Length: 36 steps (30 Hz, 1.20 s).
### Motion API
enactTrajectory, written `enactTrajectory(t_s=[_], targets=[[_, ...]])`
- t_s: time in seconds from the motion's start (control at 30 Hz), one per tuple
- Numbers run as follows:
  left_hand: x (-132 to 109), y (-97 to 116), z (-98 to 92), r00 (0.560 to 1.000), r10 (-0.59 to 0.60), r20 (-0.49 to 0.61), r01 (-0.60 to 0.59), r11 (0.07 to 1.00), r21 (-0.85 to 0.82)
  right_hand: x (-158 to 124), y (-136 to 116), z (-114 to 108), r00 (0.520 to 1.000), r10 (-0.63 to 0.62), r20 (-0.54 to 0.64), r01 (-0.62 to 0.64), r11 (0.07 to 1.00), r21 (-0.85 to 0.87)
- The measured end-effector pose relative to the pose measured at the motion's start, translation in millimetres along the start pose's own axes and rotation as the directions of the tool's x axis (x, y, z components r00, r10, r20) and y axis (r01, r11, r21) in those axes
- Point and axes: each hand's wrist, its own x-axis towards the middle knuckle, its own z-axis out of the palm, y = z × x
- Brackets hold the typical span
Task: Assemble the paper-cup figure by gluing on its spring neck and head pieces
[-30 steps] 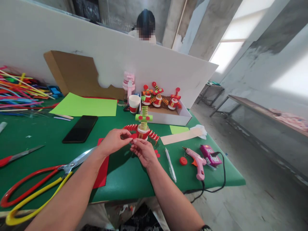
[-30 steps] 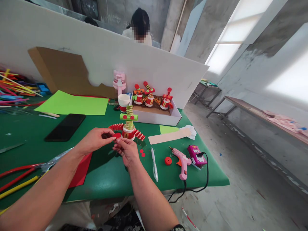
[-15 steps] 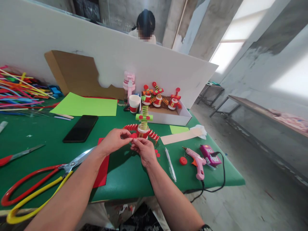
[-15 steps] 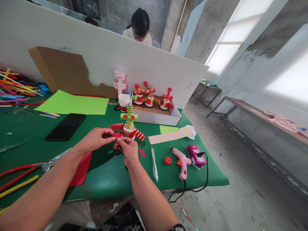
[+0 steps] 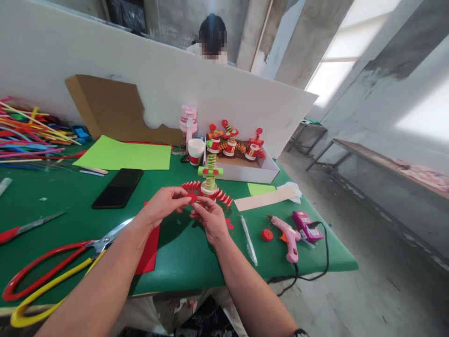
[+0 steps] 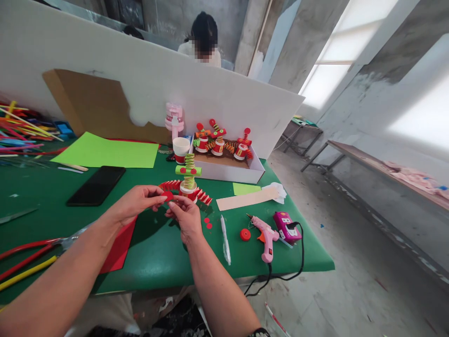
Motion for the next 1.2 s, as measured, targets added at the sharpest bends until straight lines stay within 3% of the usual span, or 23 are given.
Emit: enactTrajectory(t_s=[0.33, 0.47, 0.57, 0.7, 0.77, 0.9, 1.07, 1.13, 1.2], targets=[[-1.1, 0.7, 1.5, 1.0, 0.006, 0.029, -0.008, 0.998, 0.054, 2.8, 2.8, -0.3, 1.0, -0.012, -0.021, 0.011, 0.999, -0.044], [3.0, -3.6, -2.9, 0.996, 0.094, -0.001, -0.092, 0.973, 0.21, -1.4, -1.6, 0.3, 0.986, -0.145, -0.086, 0.134, 0.983, -0.123], [7.2, -9.8, -5.0, 0.986, 0.15, 0.071, -0.166, 0.924, 0.345, -12.4, -8.0, -0.6, 0.958, -0.254, -0.136, 0.225, 0.954, -0.197], [8.5, -16.3, -5.3, 0.969, 0.115, 0.217, -0.197, 0.89, 0.41, -39.9, -22.2, -11.2, 0.944, -0.294, -0.151, 0.247, 0.93, -0.272], [5.5, -13.4, -7.2, 0.976, 0.126, 0.18, -0.195, 0.873, 0.447, -58.0, -31.7, -22.2, 0.928, -0.329, -0.174, 0.268, 0.914, -0.304], [-1.3, 10.6, -15.7, 0.976, 0.214, -0.028, -0.169, 0.836, 0.523, -95.7, -49.2, -50.4, 0.902, -0.369, -0.225, 0.256, 0.875, -0.41], [23.4, 53.1, -14.8, 0.898, 0.361, -0.252, -0.265, 0.9, 0.346, -125.5, -57.7, -73.4, 0.859, -0.4, -0.319, 0.232, 0.86, -0.454], [44.0, 65.0, -8.5, 0.905, 0.336, -0.26, -0.283, 0.934, 0.219, -130.3, -56.1, -75.3, 0.862, -0.389, -0.324, 0.224, 0.867, -0.445], [63.3, 72.3, -1.8, 0.939, 0.291, -0.185, -0.28, 0.956, 0.084, -133.0, -53.0, -75.3, 0.87, -0.38, -0.315, 0.215, 0.866, -0.452]])
